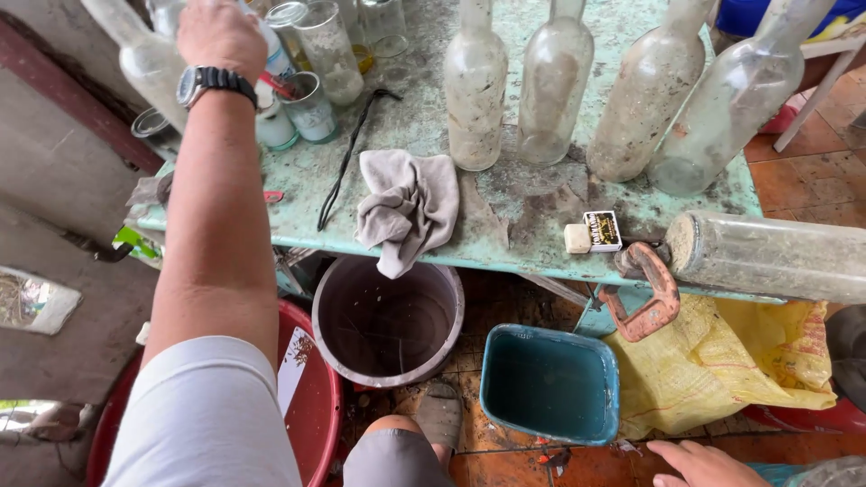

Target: The person is preparing and cutting glass bottles using a manual method involving liquid accelerant and a heating element.

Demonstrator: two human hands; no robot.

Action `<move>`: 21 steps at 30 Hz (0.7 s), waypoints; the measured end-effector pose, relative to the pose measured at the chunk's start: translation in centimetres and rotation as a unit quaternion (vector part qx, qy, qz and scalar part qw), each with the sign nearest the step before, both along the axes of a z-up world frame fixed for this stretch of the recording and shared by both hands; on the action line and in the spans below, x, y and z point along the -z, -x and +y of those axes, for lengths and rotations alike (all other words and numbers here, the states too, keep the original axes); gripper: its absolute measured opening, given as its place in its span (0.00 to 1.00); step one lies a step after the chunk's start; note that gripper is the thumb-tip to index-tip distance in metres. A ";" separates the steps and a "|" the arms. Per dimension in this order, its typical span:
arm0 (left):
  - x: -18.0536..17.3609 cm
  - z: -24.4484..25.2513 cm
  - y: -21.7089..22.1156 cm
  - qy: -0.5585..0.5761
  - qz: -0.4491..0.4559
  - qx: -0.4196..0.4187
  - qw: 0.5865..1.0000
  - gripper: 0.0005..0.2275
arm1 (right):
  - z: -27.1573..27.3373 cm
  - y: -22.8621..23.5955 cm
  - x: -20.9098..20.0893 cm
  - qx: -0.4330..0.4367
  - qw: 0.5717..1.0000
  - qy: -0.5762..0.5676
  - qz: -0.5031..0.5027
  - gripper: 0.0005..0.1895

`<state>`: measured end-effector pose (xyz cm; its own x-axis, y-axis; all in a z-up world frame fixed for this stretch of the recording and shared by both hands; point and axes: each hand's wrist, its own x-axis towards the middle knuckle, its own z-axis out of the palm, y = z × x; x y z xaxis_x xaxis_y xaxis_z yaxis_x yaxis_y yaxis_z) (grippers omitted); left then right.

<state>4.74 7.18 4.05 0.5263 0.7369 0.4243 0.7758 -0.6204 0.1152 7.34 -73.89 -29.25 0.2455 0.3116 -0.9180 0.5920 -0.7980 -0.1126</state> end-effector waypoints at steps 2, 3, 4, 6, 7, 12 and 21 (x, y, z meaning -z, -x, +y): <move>-0.3 0.6 0.0 -0.019 0.024 0.005 1.000 0.18 | 0.0 0.2 -0.3 0.014 1.000 0.026 0.010 0.39; -0.3 0.9 0.1 -0.036 0.046 0.005 0.998 0.20 | -0.1 0.3 -0.6 0.023 0.998 0.053 0.018 0.39; 0.5 2.8 -0.6 -0.036 0.047 0.008 0.998 0.20 | -0.2 0.1 -0.5 0.027 0.998 0.053 0.020 0.39; 2.4 6.7 -1.4 -0.168 0.120 0.015 0.978 0.21 | -0.4 -0.1 -0.5 0.039 0.994 0.090 0.048 0.43; 2.7 7.0 -1.5 -0.165 0.122 0.016 0.979 0.21 | -0.3 0.3 -0.7 0.039 0.994 0.093 0.051 0.43; 2.9 6.0 -0.9 -0.151 -0.226 0.145 0.951 0.09 | 1.0 1.4 -2.3 0.031 0.998 0.049 0.015 0.39; 1.7 3.9 -0.5 -0.146 -0.300 0.146 0.931 0.04 | 1.6 2.7 -4.0 -0.003 0.999 -0.046 -0.016 0.37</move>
